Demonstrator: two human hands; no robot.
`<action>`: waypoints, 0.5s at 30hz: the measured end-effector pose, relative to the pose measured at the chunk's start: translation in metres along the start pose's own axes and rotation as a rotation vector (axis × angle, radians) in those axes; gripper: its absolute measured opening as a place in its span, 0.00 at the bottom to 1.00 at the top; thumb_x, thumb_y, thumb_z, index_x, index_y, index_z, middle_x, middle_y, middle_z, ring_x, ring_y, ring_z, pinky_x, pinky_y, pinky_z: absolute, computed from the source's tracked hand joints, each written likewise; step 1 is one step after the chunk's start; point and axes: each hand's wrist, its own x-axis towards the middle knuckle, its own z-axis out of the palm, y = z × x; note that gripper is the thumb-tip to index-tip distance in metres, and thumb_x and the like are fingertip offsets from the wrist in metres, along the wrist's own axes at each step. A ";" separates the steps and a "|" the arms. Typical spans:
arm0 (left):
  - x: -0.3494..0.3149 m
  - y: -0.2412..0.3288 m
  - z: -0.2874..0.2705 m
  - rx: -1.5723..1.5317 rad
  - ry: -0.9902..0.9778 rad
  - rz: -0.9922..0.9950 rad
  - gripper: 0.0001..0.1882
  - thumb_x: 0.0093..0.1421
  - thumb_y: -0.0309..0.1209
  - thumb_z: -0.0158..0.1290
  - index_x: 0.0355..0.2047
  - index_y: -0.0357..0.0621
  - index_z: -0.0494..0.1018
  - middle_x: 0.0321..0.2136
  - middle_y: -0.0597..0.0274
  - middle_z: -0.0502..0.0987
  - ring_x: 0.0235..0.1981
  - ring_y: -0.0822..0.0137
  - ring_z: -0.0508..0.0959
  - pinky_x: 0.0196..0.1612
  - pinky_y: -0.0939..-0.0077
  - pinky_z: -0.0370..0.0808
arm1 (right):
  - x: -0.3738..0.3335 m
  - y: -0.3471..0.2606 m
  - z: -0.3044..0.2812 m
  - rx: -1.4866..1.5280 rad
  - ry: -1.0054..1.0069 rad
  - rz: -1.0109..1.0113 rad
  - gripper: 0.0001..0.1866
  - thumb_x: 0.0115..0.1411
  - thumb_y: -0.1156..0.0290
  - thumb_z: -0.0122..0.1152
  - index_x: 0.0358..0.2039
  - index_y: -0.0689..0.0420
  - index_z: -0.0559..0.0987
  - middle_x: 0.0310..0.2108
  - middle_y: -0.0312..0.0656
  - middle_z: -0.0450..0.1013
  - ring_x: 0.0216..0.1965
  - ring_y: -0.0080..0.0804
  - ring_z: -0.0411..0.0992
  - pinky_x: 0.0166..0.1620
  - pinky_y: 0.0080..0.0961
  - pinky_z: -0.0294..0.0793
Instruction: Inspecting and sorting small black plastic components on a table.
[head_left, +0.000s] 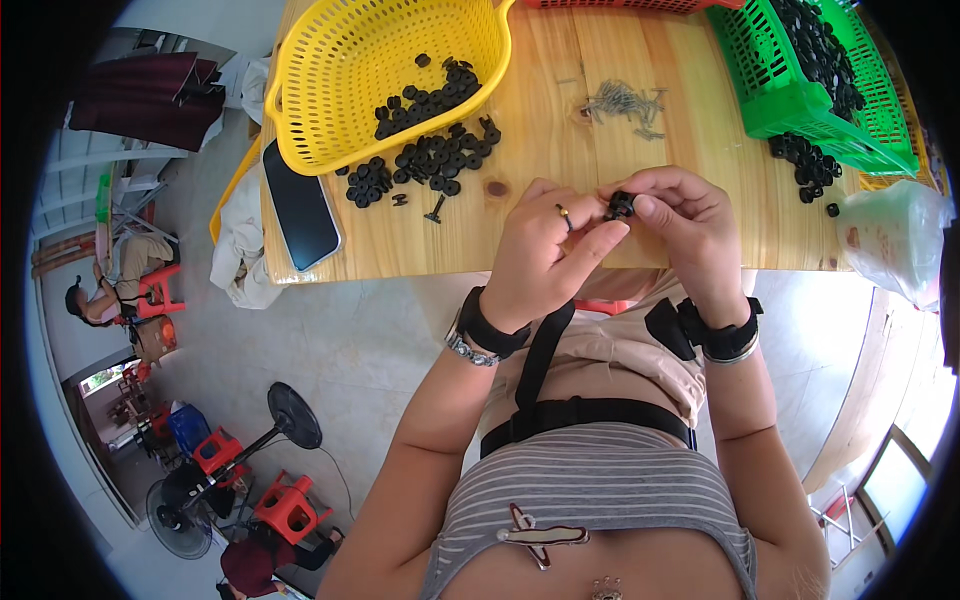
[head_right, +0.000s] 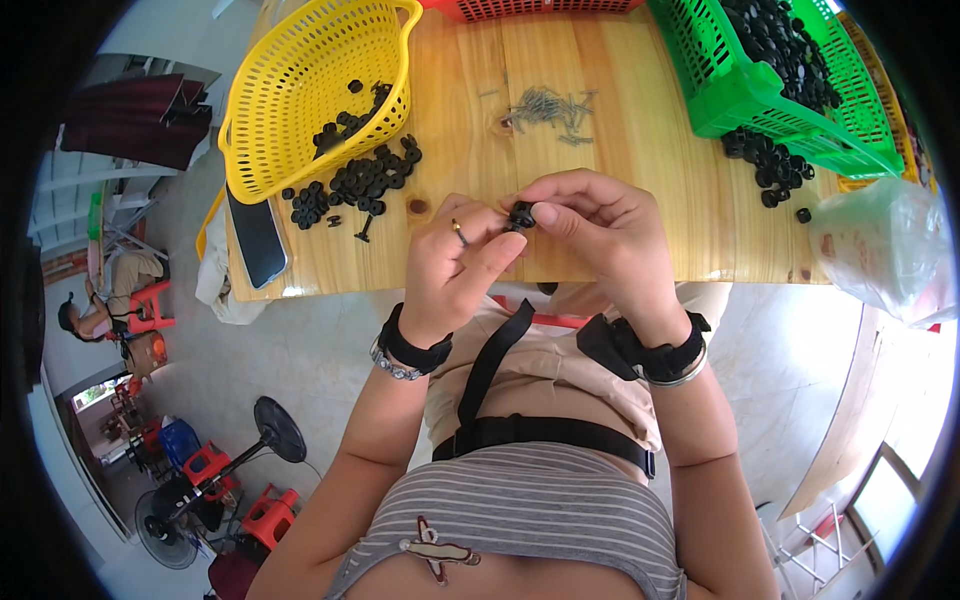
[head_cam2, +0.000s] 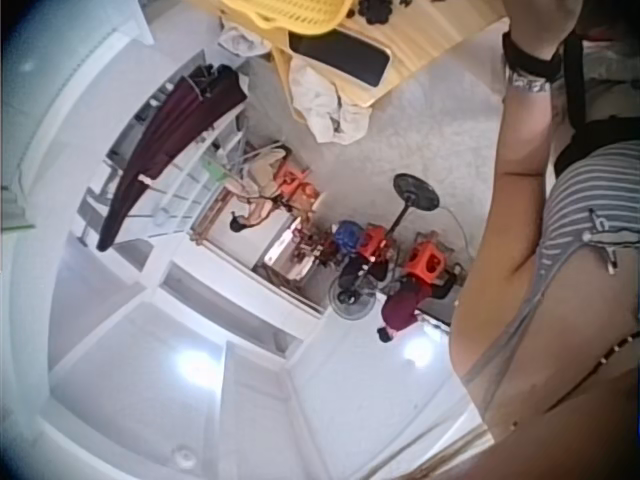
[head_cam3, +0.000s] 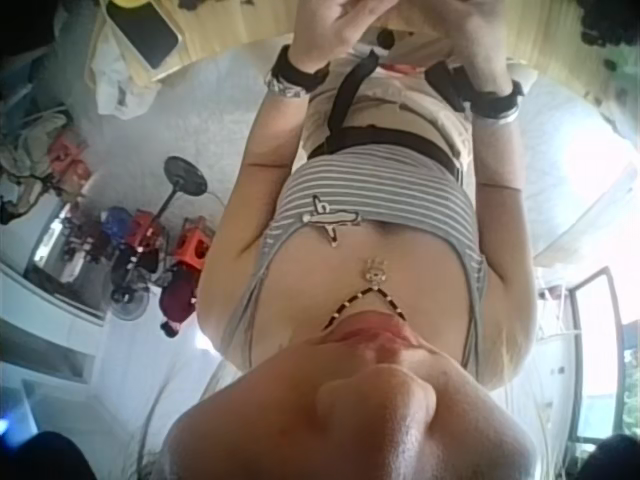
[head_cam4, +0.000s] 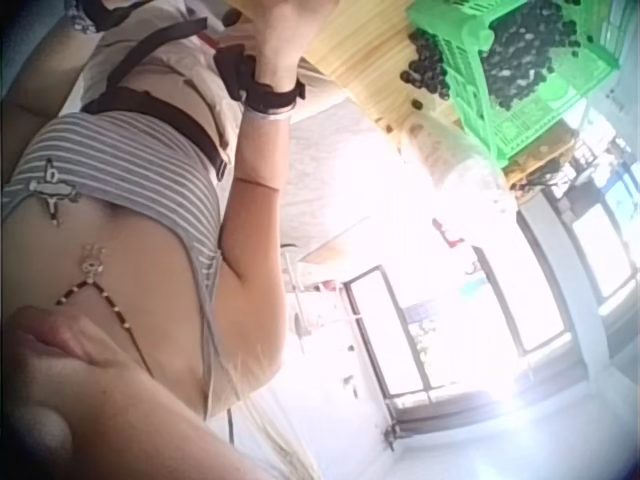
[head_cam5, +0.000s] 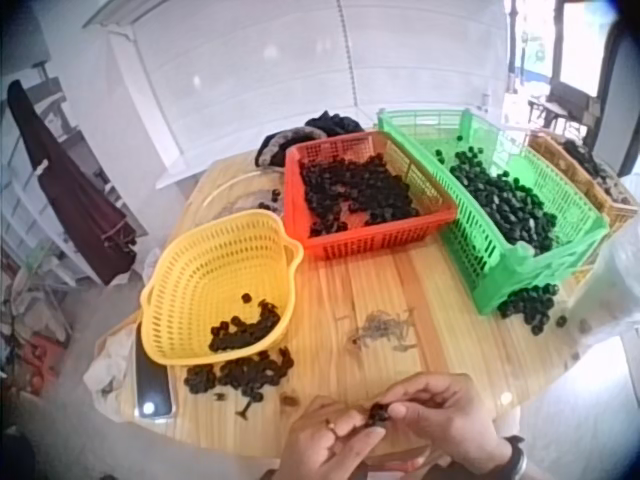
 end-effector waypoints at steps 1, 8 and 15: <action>0.000 0.000 0.000 -0.004 -0.004 -0.006 0.10 0.55 0.32 0.53 0.21 0.40 0.73 0.14 0.66 0.71 0.24 0.67 0.65 0.30 0.75 0.63 | 0.000 0.001 0.000 -0.001 0.000 0.001 0.08 0.58 0.81 0.53 0.39 0.68 0.74 0.37 0.48 0.75 0.40 0.29 0.74 0.46 0.22 0.73; -0.001 -0.002 -0.001 -0.013 -0.040 -0.026 0.12 0.58 0.34 0.51 0.22 0.40 0.75 0.15 0.66 0.72 0.26 0.69 0.67 0.32 0.76 0.64 | 0.000 0.002 0.001 0.059 0.023 -0.013 0.09 0.59 0.79 0.52 0.40 0.68 0.73 0.37 0.49 0.75 0.40 0.30 0.74 0.46 0.22 0.73; 0.001 0.000 0.005 -0.091 0.026 0.001 0.11 0.56 0.34 0.52 0.20 0.42 0.73 0.12 0.65 0.71 0.16 0.64 0.67 0.31 0.73 0.62 | 0.003 0.003 0.003 0.074 0.080 0.019 0.10 0.59 0.77 0.54 0.40 0.68 0.73 0.36 0.46 0.76 0.38 0.26 0.74 0.43 0.19 0.73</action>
